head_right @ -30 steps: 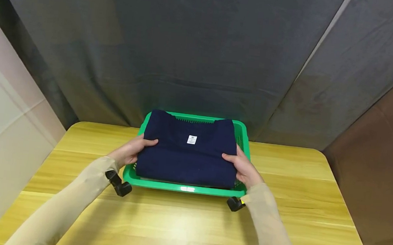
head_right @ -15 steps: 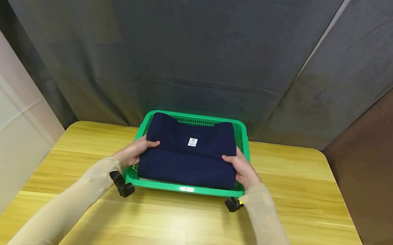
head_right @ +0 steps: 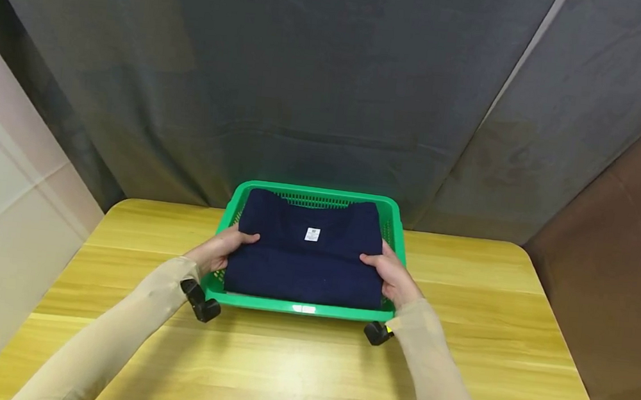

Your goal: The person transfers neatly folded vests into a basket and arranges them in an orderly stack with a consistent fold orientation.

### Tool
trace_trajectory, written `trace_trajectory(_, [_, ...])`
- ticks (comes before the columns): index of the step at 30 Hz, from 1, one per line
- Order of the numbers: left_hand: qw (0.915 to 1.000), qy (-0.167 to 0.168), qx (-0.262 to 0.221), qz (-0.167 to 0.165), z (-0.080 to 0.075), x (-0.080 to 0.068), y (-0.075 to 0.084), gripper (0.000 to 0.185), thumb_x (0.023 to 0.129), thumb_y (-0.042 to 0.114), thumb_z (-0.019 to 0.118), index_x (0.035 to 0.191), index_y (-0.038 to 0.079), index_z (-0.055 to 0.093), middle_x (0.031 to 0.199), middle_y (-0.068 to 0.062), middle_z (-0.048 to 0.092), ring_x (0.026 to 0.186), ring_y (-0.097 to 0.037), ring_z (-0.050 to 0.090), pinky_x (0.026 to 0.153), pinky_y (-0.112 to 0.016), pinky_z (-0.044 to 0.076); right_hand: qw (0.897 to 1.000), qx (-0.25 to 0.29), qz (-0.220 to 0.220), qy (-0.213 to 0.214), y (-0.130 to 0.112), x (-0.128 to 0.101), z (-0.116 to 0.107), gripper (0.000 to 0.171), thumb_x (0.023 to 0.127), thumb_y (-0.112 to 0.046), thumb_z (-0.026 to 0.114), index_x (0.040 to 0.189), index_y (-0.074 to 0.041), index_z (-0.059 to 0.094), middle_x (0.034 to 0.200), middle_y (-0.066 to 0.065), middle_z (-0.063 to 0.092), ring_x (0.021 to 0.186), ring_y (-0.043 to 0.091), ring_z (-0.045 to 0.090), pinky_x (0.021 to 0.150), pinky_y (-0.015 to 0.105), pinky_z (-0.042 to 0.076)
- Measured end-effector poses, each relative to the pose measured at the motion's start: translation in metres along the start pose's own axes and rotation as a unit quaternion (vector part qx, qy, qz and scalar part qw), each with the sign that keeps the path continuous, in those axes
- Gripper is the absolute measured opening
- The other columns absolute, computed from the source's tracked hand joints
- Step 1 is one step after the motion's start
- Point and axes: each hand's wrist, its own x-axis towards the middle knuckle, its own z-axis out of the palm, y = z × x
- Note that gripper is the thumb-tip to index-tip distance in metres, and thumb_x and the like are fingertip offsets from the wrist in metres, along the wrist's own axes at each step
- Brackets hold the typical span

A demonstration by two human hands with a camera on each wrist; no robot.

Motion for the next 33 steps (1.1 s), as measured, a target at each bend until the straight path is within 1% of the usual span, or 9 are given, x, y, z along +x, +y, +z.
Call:
trace_trajectory(5, [1.0000, 0.002, -0.001, -0.005, -0.001, 0.000, -0.001, 0.064, 0.096, 0.008, 0.036, 0.146, 0.018, -0.003, 0.141, -0.021, 0.028, 0.080, -0.015, 0.060, 0.065, -0.029, 0.054, 1.000, -0.002, 0.001, 0.002, 0.000, 0.000, 0.001, 0.069, 0.090, 0.000, 0.045, 0.146, -0.015, 0.009, 0.114, 0.002, 0.048, 0.082, 0.011, 0.060, 0.071, 0.027, 0.052])
trace_trajectory(9, [0.9999, 0.016, 0.005, -0.004, -0.001, 0.002, 0.000, 0.064, 0.096, 0.006, 0.036, 0.146, 0.015, -0.002, 0.142, -0.020, 0.027, 0.099, -0.023, 0.055, 0.070, -0.028, 0.053, 1.000, -0.003, 0.000, 0.001, 0.000, 0.000, 0.000, 0.066, 0.090, -0.001, 0.045, 0.146, -0.014, 0.012, 0.108, 0.000, 0.050, 0.082, 0.011, 0.059, 0.071, 0.027, 0.051])
trace_trajectory(13, [0.9996, 0.027, 0.009, -0.002, 0.000, 0.003, 0.000, 0.064, 0.095, 0.003, 0.036, 0.146, 0.014, -0.001, 0.142, -0.020, 0.027, 0.115, -0.029, 0.046, 0.075, -0.028, 0.051, 1.000, -0.007, -0.002, 0.002, 0.000, 0.000, 0.001, 0.065, 0.091, -0.002, 0.045, 0.146, -0.014, 0.012, 0.109, 0.001, 0.050, 0.083, 0.011, 0.059, 0.072, 0.028, 0.051])
trace_trajectory(17, [0.9992, 0.039, 0.011, -0.004, 0.000, 0.003, 0.000, 0.064, 0.094, 0.002, 0.036, 0.146, 0.013, 0.002, 0.140, -0.021, 0.030, 0.115, -0.030, 0.045, 0.076, -0.029, 0.051, 1.000, -0.012, -0.001, 0.005, 0.001, 0.000, 0.001, 0.064, 0.092, -0.003, 0.043, 0.146, -0.016, 0.012, 0.116, 0.004, 0.047, 0.085, 0.011, 0.059, 0.073, 0.028, 0.051])
trace_trajectory(24, [0.9983, 0.057, 0.009, -0.005, -0.001, 0.003, 0.002, 0.063, 0.091, -0.001, 0.036, 0.146, 0.012, 0.007, 0.141, -0.020, 0.028, 0.121, -0.033, 0.039, 0.095, -0.040, 0.040, 1.000, -0.004, 0.000, 0.012, 0.000, 0.001, 0.003, 0.063, 0.092, -0.004, 0.042, 0.146, -0.016, 0.010, 0.124, 0.007, 0.042, 0.086, 0.010, 0.056, 0.074, 0.027, 0.049])
trace_trajectory(26, [0.9984, 0.056, 0.006, -0.003, -0.001, 0.002, 0.002, 0.061, 0.091, -0.002, 0.036, 0.145, 0.011, 0.010, 0.139, -0.019, 0.030, 0.116, -0.031, 0.042, 0.093, -0.039, 0.041, 1.000, -0.001, 0.004, 0.013, 0.000, 0.001, 0.003, 0.062, 0.093, -0.006, 0.041, 0.146, -0.015, 0.011, 0.123, 0.006, 0.042, 0.087, 0.010, 0.056, 0.075, 0.027, 0.048])
trace_trajectory(29, [0.9988, 0.048, -0.005, -0.001, -0.003, 0.000, 0.004, 0.058, 0.091, -0.002, 0.035, 0.143, 0.010, 0.013, 0.136, -0.019, 0.032, 0.111, -0.029, 0.044, 0.080, -0.034, 0.047, 1.000, 0.004, 0.011, 0.013, -0.001, 0.001, 0.003, 0.060, 0.094, -0.008, 0.041, 0.146, -0.014, 0.011, 0.124, 0.007, 0.041, 0.089, 0.010, 0.055, 0.076, 0.027, 0.048])
trace_trajectory(31, [0.9991, 0.039, -0.019, -0.006, -0.006, -0.003, 0.006, 0.060, 0.092, 0.000, 0.034, 0.145, 0.013, 0.009, 0.139, -0.019, 0.029, 0.115, -0.030, 0.042, 0.071, -0.029, 0.049, 1.000, 0.007, 0.014, 0.013, -0.003, -0.001, 0.002, 0.060, 0.095, -0.010, 0.040, 0.146, -0.015, 0.009, 0.128, 0.008, 0.039, 0.090, 0.011, 0.054, 0.076, 0.027, 0.048])
trace_trajectory(33, [0.9992, 0.036, -0.009, -0.013, -0.011, -0.008, 0.008, 0.061, 0.094, 0.004, 0.034, 0.146, 0.016, 0.004, 0.144, -0.020, 0.021, 0.125, -0.032, 0.035, 0.064, -0.023, 0.047, 1.000, 0.017, 0.014, 0.007, -0.004, -0.003, 0.000, 0.062, 0.095, -0.011, 0.040, 0.147, -0.016, 0.004, 0.133, 0.010, 0.035, 0.094, 0.011, 0.053, 0.078, 0.027, 0.048])
